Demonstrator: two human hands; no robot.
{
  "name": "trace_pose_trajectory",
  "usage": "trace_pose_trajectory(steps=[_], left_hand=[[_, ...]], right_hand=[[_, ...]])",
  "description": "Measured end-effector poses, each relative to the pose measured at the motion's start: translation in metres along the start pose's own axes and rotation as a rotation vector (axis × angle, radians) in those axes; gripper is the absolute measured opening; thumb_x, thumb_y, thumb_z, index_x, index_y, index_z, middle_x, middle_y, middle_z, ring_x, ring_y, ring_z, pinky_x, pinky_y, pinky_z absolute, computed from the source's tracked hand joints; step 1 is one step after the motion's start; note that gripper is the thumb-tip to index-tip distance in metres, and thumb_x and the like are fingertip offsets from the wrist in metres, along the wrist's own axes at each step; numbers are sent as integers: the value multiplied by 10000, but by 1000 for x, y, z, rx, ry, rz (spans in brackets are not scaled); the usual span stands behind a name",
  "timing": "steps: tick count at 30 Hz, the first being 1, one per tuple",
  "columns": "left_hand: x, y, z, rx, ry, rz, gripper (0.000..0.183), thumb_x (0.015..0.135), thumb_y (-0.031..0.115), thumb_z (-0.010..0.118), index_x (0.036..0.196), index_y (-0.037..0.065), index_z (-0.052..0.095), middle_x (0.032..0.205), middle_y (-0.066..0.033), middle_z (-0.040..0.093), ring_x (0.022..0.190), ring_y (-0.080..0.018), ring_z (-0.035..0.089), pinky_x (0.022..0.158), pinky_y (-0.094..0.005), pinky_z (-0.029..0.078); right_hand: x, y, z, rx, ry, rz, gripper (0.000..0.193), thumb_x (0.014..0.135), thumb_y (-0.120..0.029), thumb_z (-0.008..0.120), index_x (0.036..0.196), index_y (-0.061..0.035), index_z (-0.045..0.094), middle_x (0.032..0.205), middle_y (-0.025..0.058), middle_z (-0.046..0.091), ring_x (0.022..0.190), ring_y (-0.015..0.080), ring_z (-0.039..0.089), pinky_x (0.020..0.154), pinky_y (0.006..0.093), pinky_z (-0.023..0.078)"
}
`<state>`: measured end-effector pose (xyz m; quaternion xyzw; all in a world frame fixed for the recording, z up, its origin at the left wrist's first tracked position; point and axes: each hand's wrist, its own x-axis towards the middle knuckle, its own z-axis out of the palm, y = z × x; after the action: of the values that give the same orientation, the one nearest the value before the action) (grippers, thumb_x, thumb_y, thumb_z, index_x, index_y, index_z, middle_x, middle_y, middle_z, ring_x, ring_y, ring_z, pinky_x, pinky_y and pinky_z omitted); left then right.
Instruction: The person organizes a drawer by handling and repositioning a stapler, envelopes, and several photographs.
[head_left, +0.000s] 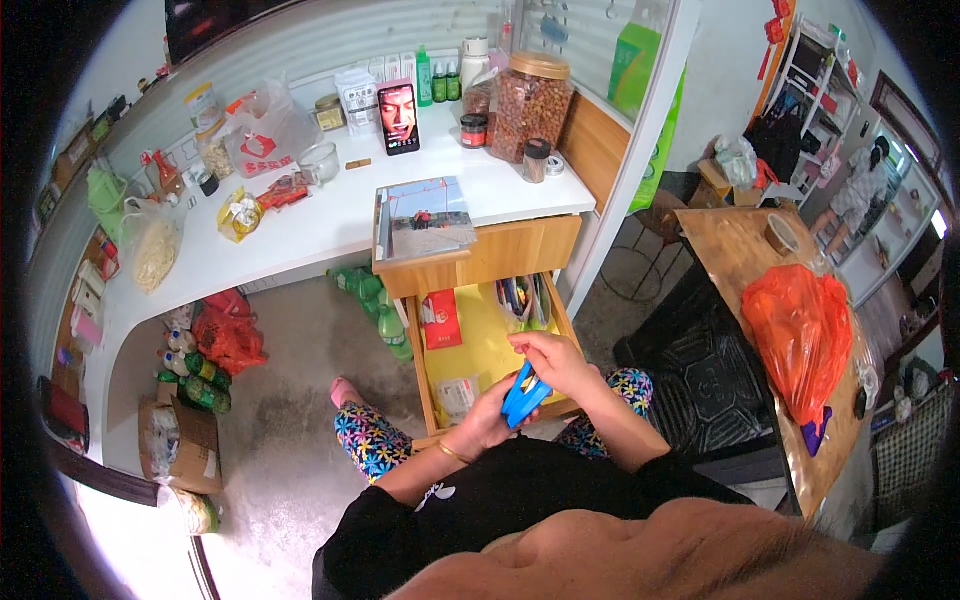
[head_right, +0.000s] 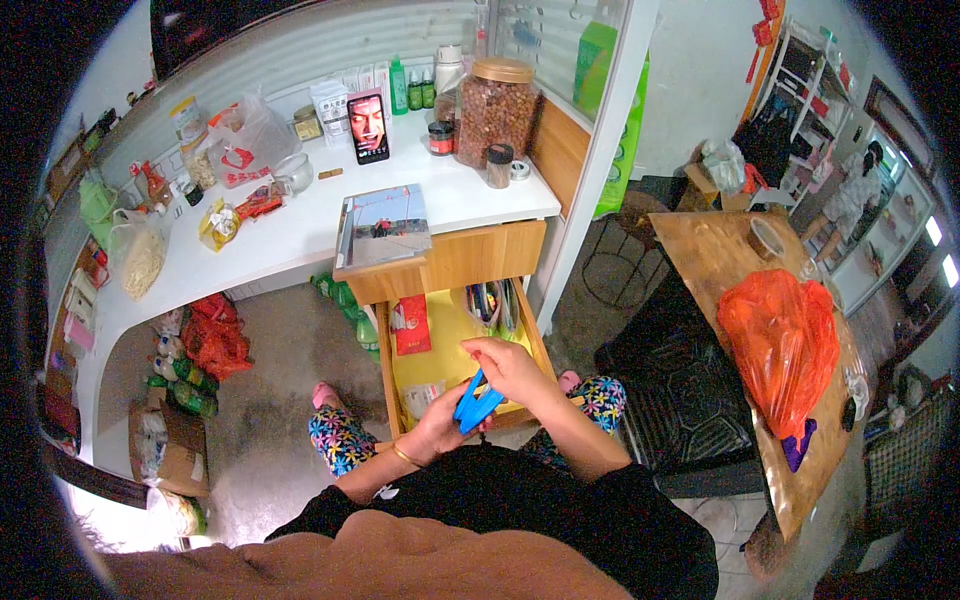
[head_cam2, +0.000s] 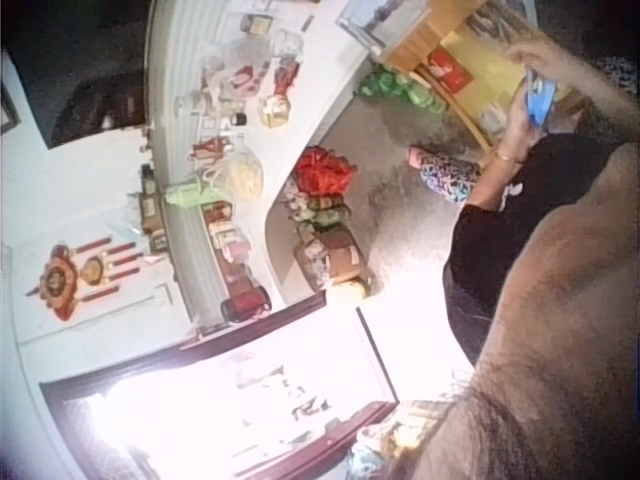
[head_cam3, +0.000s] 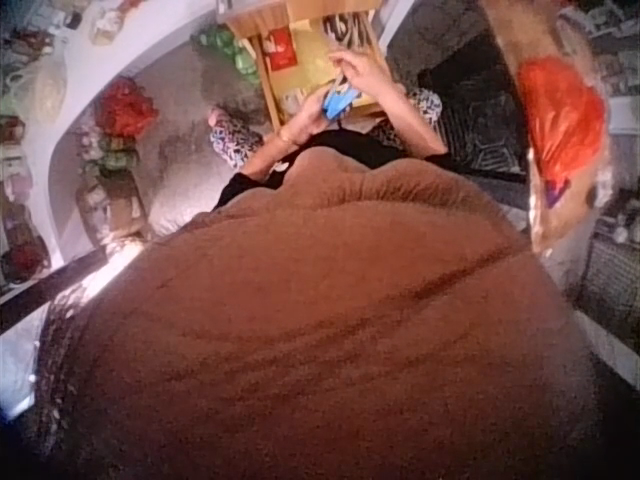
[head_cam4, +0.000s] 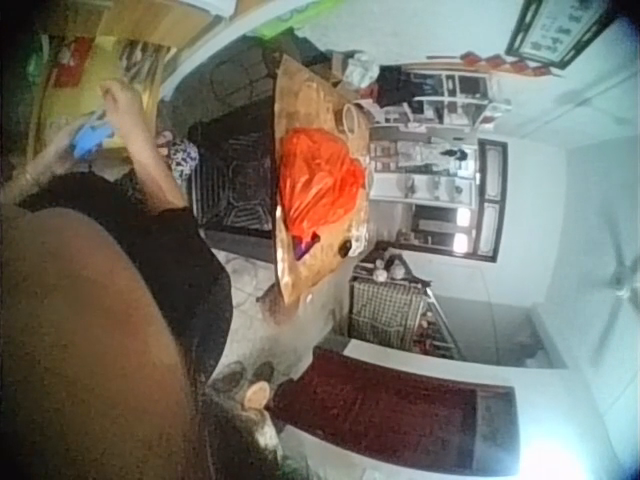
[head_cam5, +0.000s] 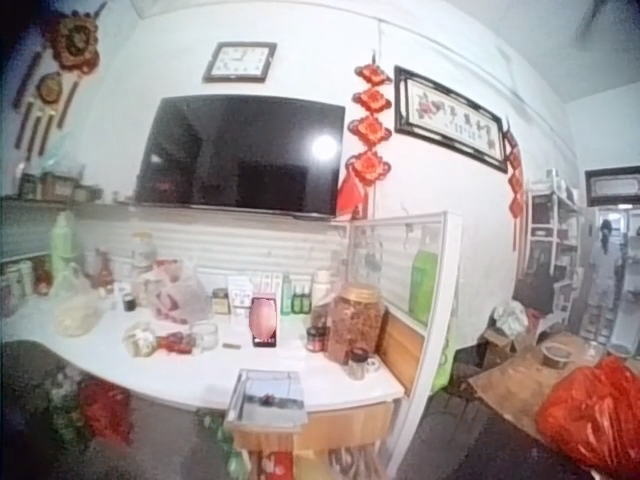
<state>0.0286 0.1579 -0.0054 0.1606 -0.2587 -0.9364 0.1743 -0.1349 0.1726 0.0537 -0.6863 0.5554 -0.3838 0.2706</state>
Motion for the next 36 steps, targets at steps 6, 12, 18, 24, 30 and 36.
trace_pose_trajectory(steps=[6,12,18,24,30,36], left_hand=[[7,-6,-4,-28,62,55,400,932,397,315,1153,96,459,1001,-91,580,884,-211,575,746,-360,480],[10,-9,-7,-115,167,135,473,933,435,278,1263,111,379,1211,-96,492,1085,-239,502,886,-444,426],[6,-12,2,22,184,113,445,934,430,294,1239,124,401,1113,-82,544,985,-234,549,804,-420,470],[5,-6,1,-16,116,154,413,935,364,350,1252,102,382,980,-53,551,850,-180,558,742,-312,471],[14,-14,-18,-70,276,340,445,942,410,296,1288,135,354,1233,-94,458,1115,-259,458,896,-431,413],[3,-4,-5,-190,144,139,421,931,382,361,1255,117,402,1182,-95,515,1038,-245,522,853,-398,447]], right_hand=[[-8,-7,29,-326,133,-282,304,778,-6,487,1074,-36,549,1061,146,582,1066,314,520,926,444,378],[-24,-15,48,-230,-15,-342,318,783,-15,476,1095,-23,538,1130,157,555,1175,302,446,1045,516,188],[-6,-18,36,-317,14,-315,360,774,-16,469,1131,-16,512,1148,186,540,1160,297,462,1045,470,227],[16,-8,20,-445,80,-250,361,764,-40,481,1121,-12,516,1132,181,549,1128,307,479,1026,468,256],[-14,-22,60,-324,-89,-319,378,767,-22,461,1143,-7,495,1148,221,526,1137,333,467,1027,468,254],[-3,-23,49,-366,-3,-273,409,771,6,445,1178,-18,476,1163,212,523,1145,343,459,1018,483,257]])
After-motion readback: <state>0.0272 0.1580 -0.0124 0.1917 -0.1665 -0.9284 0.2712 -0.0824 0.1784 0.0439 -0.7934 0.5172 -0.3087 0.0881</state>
